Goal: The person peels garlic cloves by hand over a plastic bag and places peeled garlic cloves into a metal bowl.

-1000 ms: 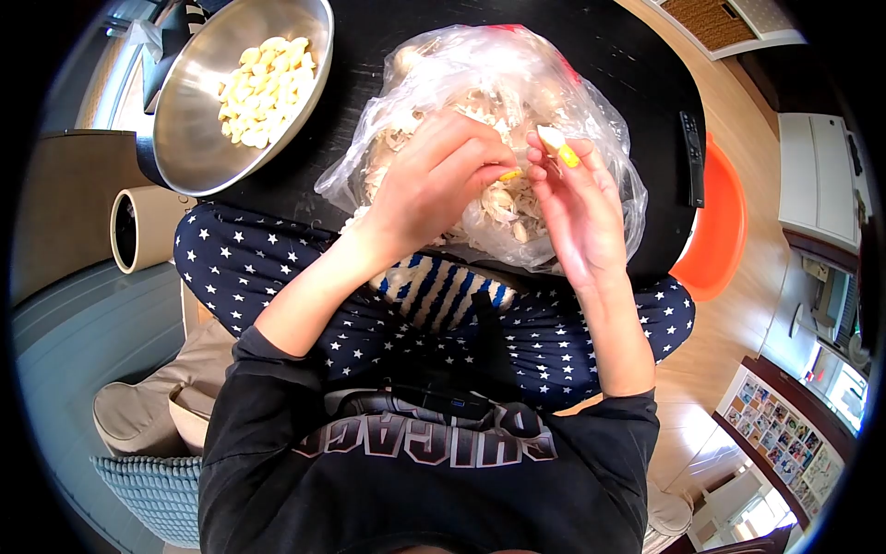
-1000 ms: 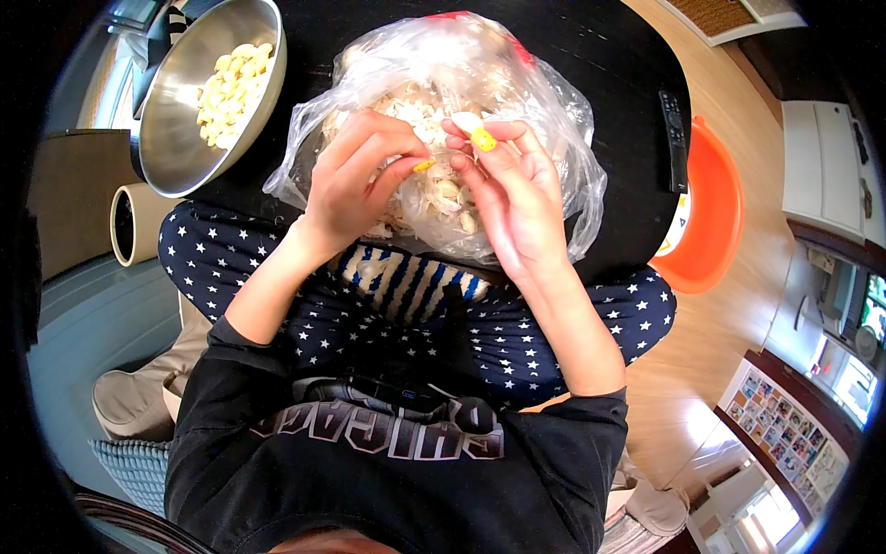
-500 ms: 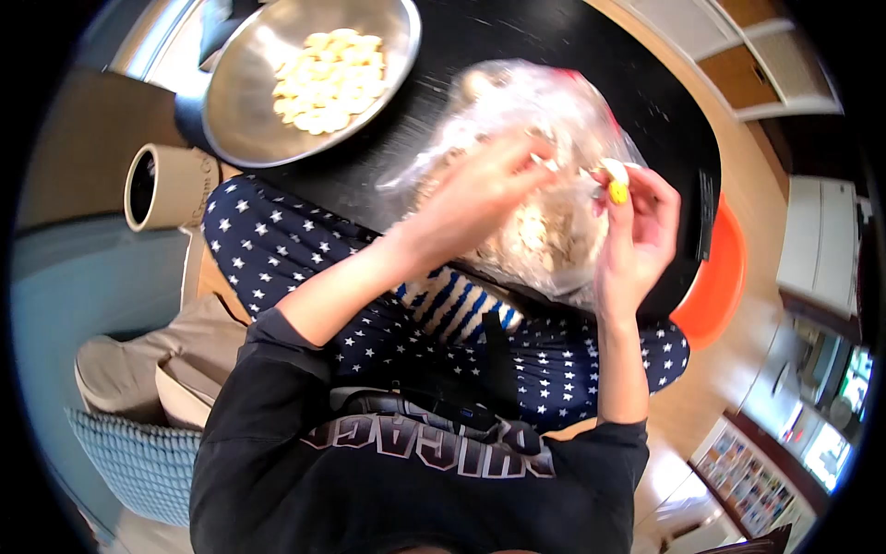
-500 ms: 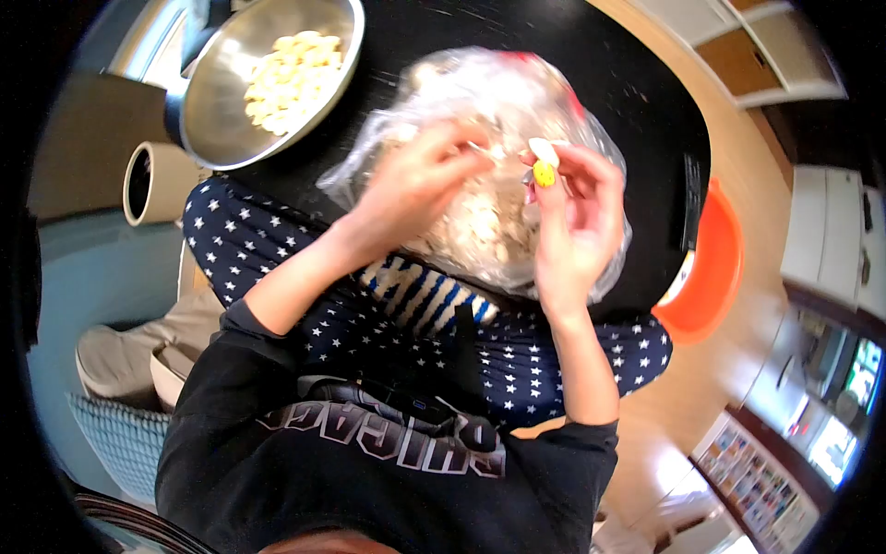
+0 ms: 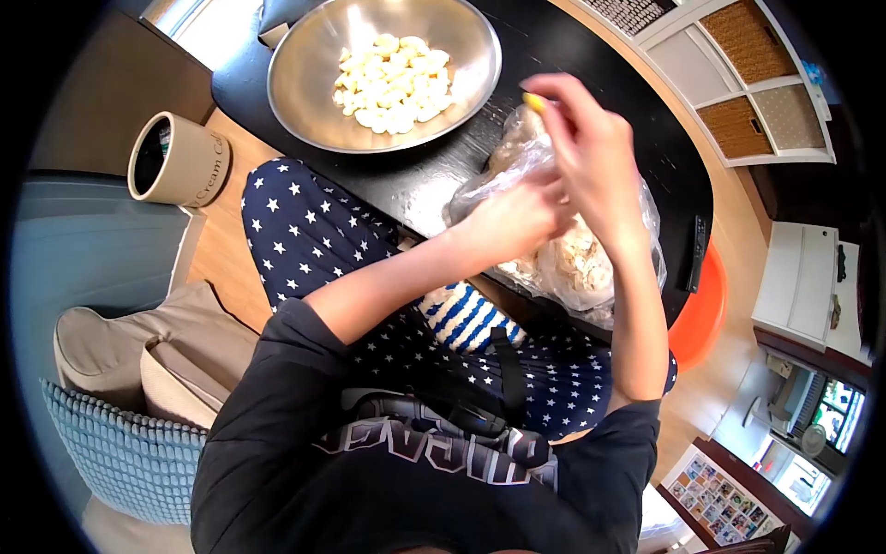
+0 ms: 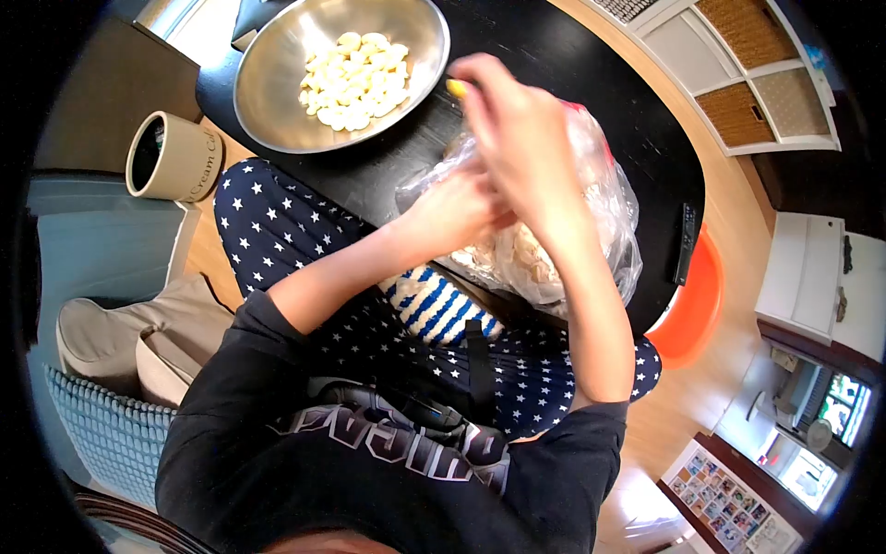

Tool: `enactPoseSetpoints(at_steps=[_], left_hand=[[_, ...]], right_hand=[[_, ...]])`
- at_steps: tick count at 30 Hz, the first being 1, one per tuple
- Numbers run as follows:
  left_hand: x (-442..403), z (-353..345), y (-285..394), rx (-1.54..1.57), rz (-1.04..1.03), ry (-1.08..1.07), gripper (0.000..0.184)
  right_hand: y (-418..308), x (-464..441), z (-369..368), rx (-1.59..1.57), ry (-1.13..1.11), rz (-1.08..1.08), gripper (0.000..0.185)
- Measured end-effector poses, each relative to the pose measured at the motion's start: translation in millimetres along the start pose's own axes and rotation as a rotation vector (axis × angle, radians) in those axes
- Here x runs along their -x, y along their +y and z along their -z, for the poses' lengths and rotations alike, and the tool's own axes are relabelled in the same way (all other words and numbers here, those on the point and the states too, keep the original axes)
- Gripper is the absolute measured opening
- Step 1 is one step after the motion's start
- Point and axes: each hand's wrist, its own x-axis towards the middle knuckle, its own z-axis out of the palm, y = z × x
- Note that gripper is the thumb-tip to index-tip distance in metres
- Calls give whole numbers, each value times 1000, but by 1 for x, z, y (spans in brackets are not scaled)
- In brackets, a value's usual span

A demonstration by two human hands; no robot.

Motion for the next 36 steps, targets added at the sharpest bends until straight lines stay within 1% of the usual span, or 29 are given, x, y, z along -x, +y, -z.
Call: enactPoseSetpoints(at_steps=[2, 3, 4, 5, 8, 9, 10, 12, 13, 14, 16, 17, 18, 20, 22, 24, 25, 26, 28, 30, 32, 34, 36], left_hand=[[-3, -1, -8, -174, -141, -3, 25], [-6, 4, -7, -125, -155, 41, 14], [-6, -2, -9, -84, -209, 191, 12], [-7, -3, -9, -75, -212, 189, 11], [-10, 0, -3, -58, -183, 168, 11], [-10, 0, -2, -70, -191, 148, 12], [-9, 0, 0, -69, -199, 140, 12], [-7, -1, 3, -111, -194, 120, 11], [-6, -3, 3, -130, -175, 148, 9], [-6, -4, 3, -134, -176, 139, 9], [-5, -3, 2, -150, -236, 142, 7], [-3, -4, 3, -132, -224, 118, 8], [-3, -4, 6, -134, -225, 108, 8], [-5, -2, 12, -199, -239, 119, 8], [-5, -6, 14, -203, -228, 121, 7], [-3, -8, 13, -167, -226, 83, 8], [-3, -9, 11, -177, -235, 82, 9], [-2, -10, 12, -178, -234, 78, 9], [-2, -11, 12, -111, -203, 121, 11], [-1, -11, 10, -102, -214, 128, 13], [-1, -10, 8, -94, -224, 142, 14], [-1, -7, 6, -68, -246, 122, 18], [-1, -7, 6, -36, -237, 122, 20]], right_hand=[[21, 28, 18, 100, 99, -20, 17], [22, 42, 30, 105, 64, -116, 19], [23, 55, 40, 107, 34, -214, 22], [34, 69, 42, 83, 40, -80, 25], [43, 97, 59, 15, -192, -268, 21], [41, 98, 64, 39, -253, -413, 18], [44, 103, 65, 37, -244, -418, 18], [56, 111, 64, 80, -130, -239, 16], [61, 114, 65, 53, -112, -202, 13], [62, 117, 66, 45, -106, -205, 13], [63, 124, 68, 31, -199, -270, 11], [70, 130, 65, 26, -213, -167, 11], [73, 135, 61, 20, -207, -173, 11], [77, 143, 52, -52, -257, -275, 11], [80, 144, 41, -6, -238, -271, 12], [74, 143, 32, 184, -205, -108, 14], [73, 144, 27, 212, -146, -49, 17], [71, 144, 24, 209, -145, -51, 17], [68, 144, 21, 275, -234, -127, 20], [71, 144, 22, 254, -191, -123, 20], [73, 142, 28, 62, -42, -210, 20], [73, 140, 35, -56, 8, -317, 25], [72, 141, 36, -195, 18, -489, 28]])
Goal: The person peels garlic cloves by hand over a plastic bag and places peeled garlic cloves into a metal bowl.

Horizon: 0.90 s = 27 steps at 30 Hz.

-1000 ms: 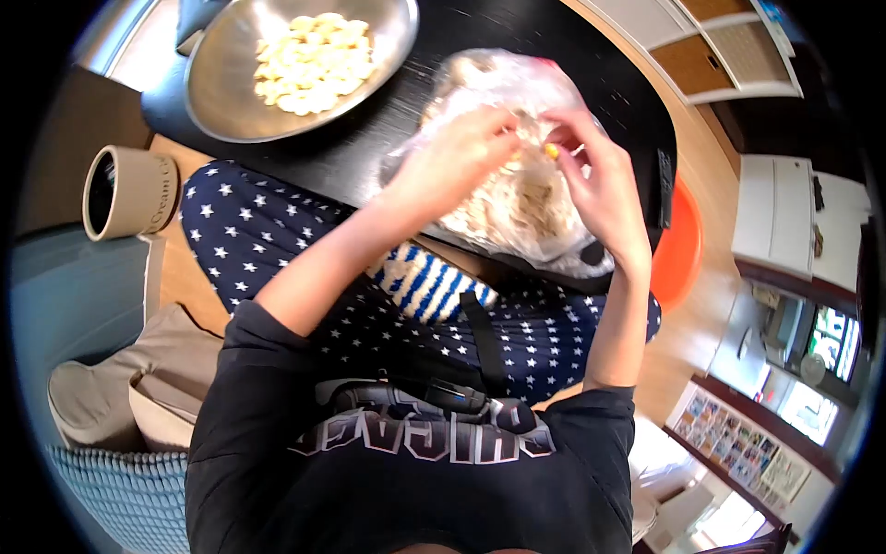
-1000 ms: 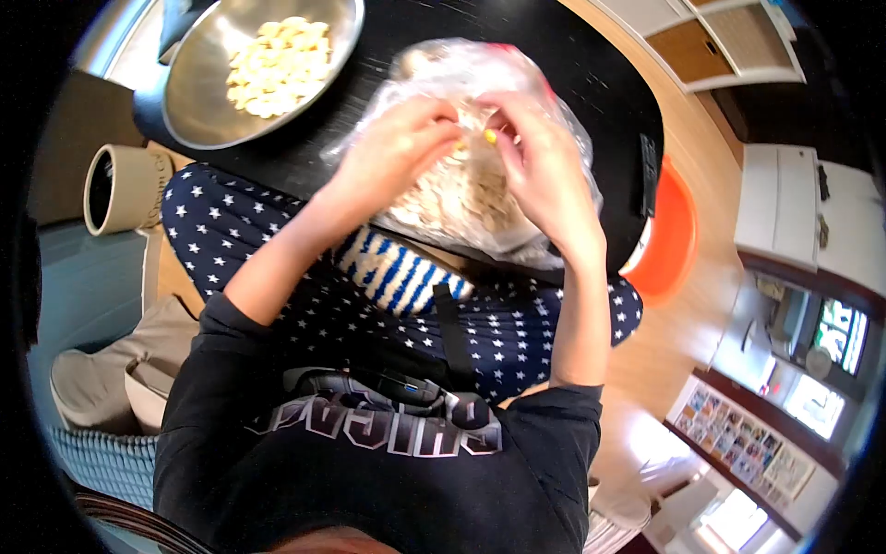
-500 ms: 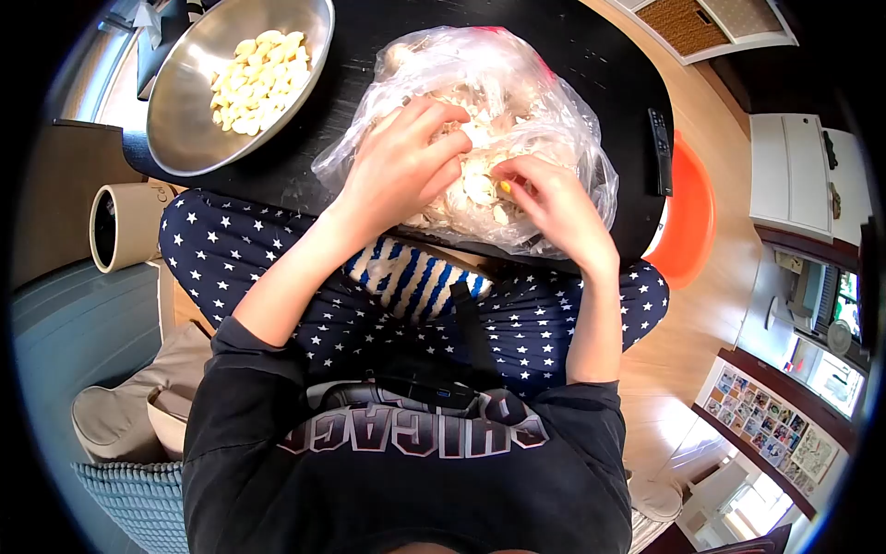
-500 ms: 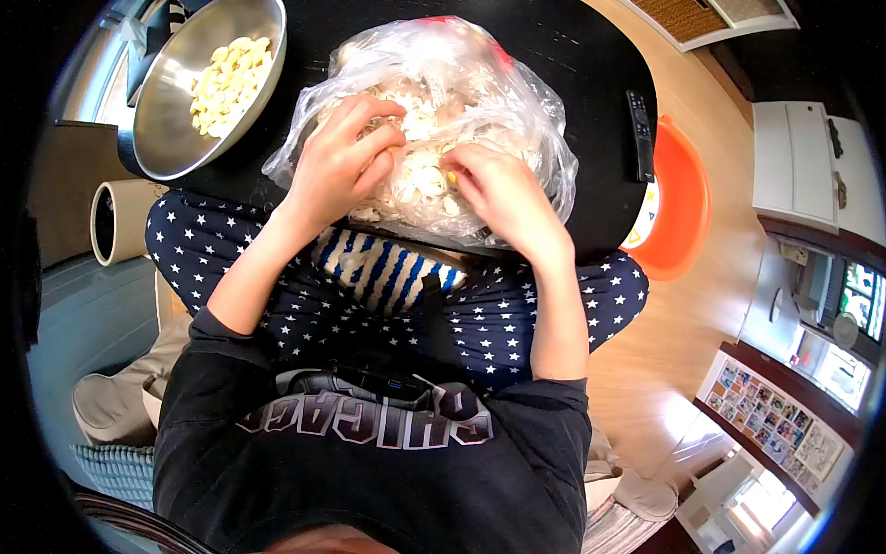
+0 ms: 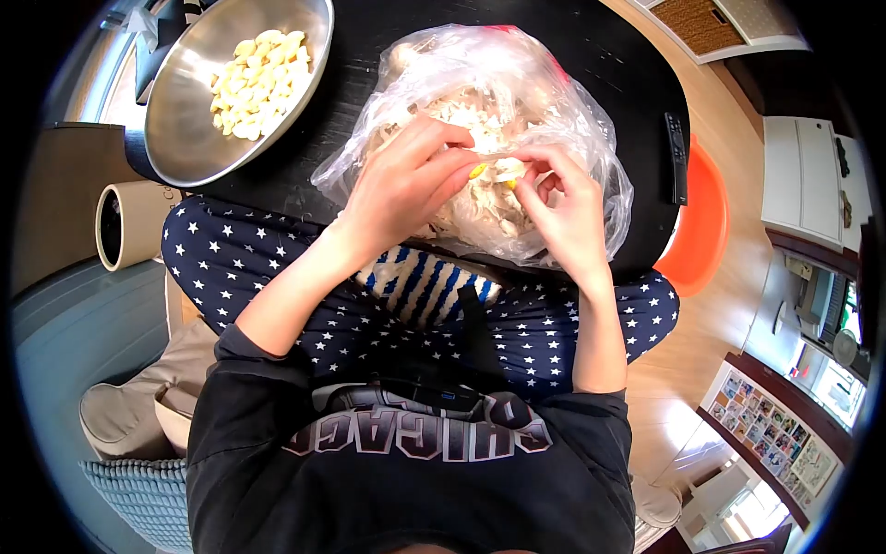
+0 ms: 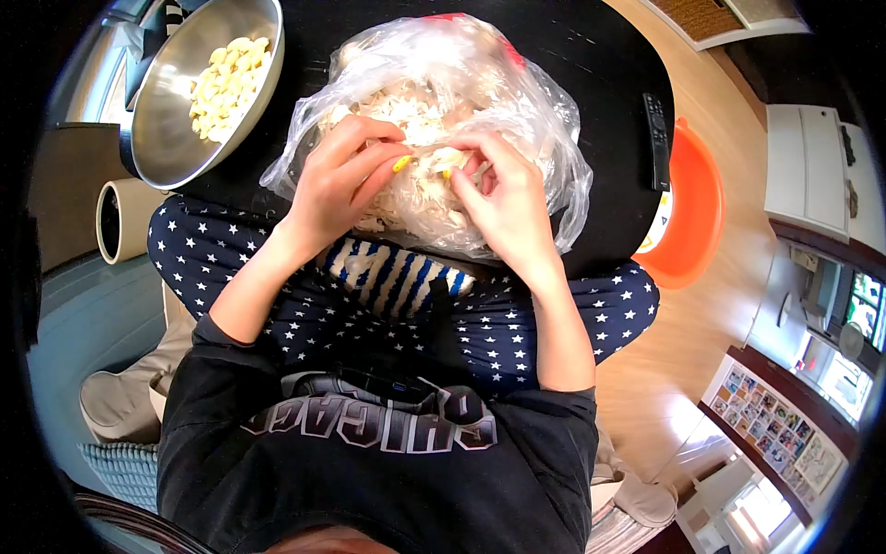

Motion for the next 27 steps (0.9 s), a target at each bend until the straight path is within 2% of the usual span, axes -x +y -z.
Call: enactPoseSetpoints(at_steps=[1, 3, 12, 16, 20, 22, 25, 27], left_hand=[[0, -1, 1, 34, 8, 0, 23], [-3, -5, 7, 87, 50, 5, 25], [-8, -2, 16, 321, 271, -91, 33], [-9, -3, 17, 454, 303, -106, 37], [-8, -5, 14, 459, 317, -132, 36], [-6, -5, 12, 511, 417, -194, 33], [-8, -3, 10, 539, 413, -185, 28], [-9, -2, 7, 488, 384, -189, 27]], right_hand=[[-1, 0, -2, -1, -3, 2, 28], [-2, 0, -7, -218, 75, 52, 27], [-5, 5, -18, -646, 3, 0, 28], [-3, 4, -21, -639, 20, 32, 26], [-1, 4, -22, -640, -11, 25, 25], [0, 4, -22, -629, -22, 38, 25], [-1, 3, -19, -704, -42, 43, 26], [-4, 2, -15, -625, -83, 8, 25]])
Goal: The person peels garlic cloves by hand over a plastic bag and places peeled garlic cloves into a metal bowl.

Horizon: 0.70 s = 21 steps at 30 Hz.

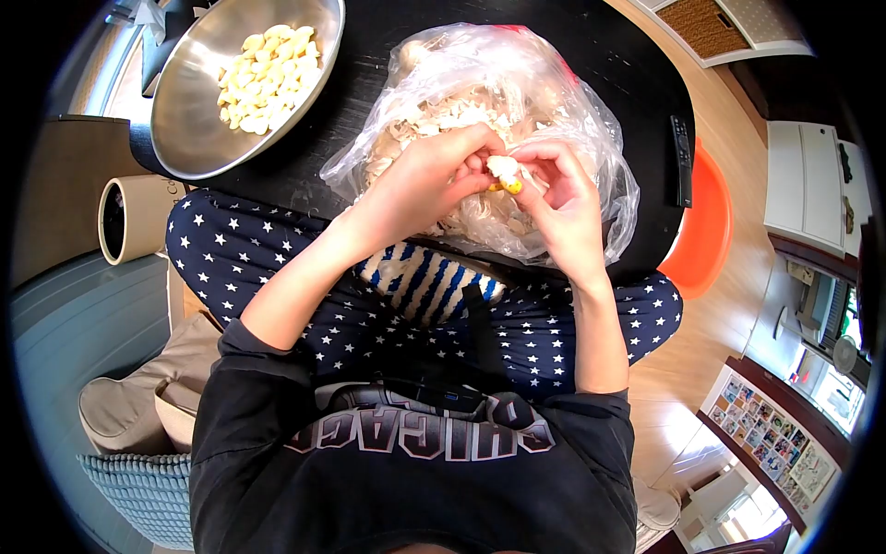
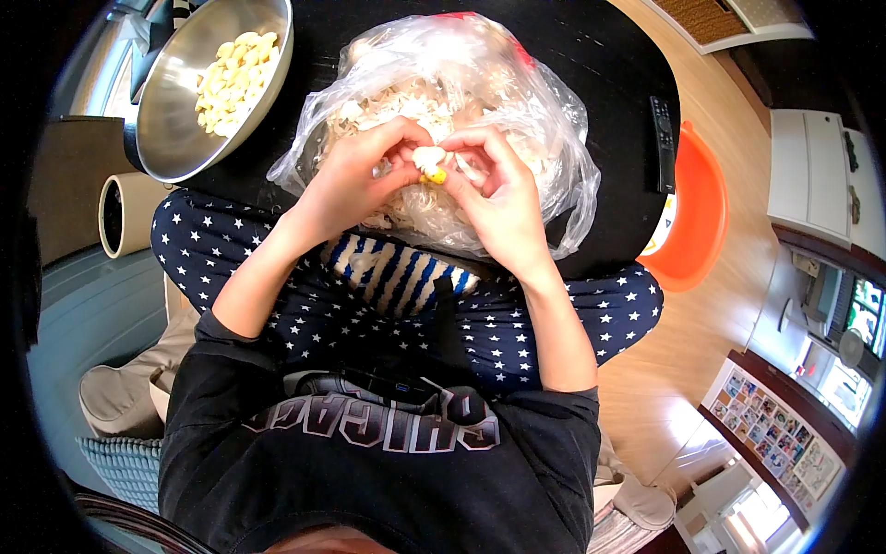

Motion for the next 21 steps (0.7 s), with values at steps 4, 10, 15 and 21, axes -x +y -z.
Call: enactPoseSetpoints(at_steps=[4, 10, 15, 21], left_hand=[[0, 3, 6, -38, 19, -22, 24], [-2, 7, 5, -64, -22, 9, 19], [-1, 8, 12, -159, -84, 28, 20], [-1, 4, 0, -239, -223, 74, 18]], right_hand=[[5, 0, -2, 99, 43, 108, 22], [1, 1, -5, 287, 91, 178, 23], [2, 3, -11, 590, 130, 368, 28], [9, 0, -12, 611, 89, 426, 23]])
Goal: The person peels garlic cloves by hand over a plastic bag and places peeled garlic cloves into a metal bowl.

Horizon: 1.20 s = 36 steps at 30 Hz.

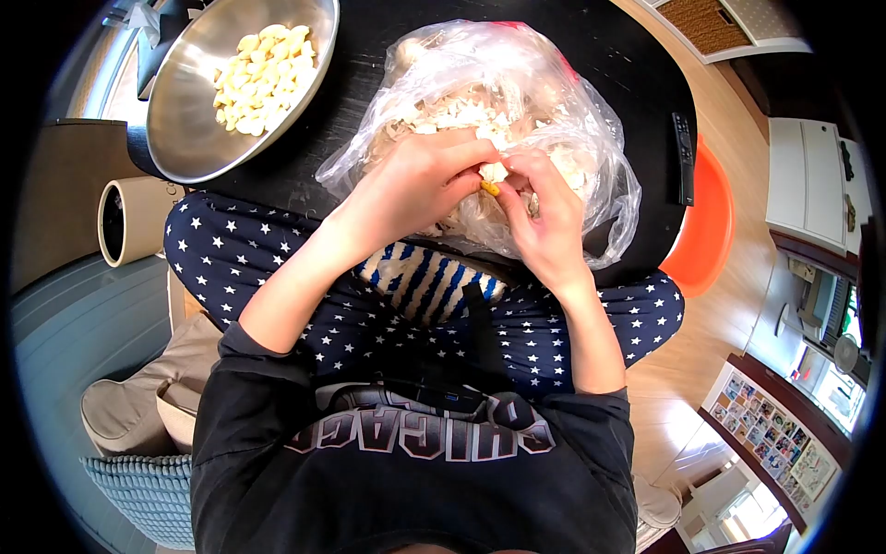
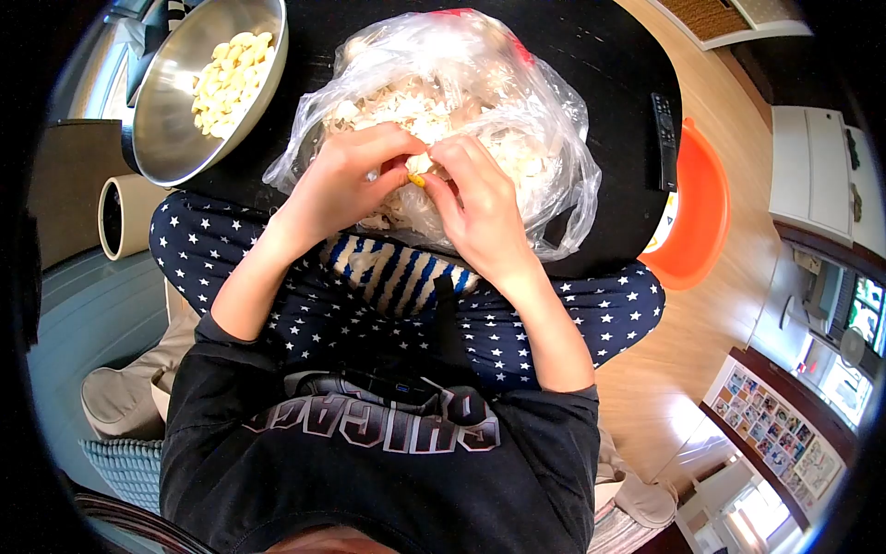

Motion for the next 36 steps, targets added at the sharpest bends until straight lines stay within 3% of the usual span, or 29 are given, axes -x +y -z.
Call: enactPoseSetpoints(at_steps=[4, 20, 22, 25, 36], left_hand=[[1, 2, 1, 29, 52, -47, 16], [3, -4, -1, 46, 90, -37, 12], [1, -4, 2, 140, 257, -33, 13], [-1, -2, 5, 129, 248, -15, 14], [2, -4, 10, 68, 88, 45, 14]], right_hand=[[5, 0, -3, -38, -24, 38, 21], [15, 4, -8, -246, -4, -267, 13], [14, 2, -5, -253, -5, -294, 14], [12, -1, -2, -544, 39, -372, 16], [9, -4, 3, -966, 186, -572, 12]])
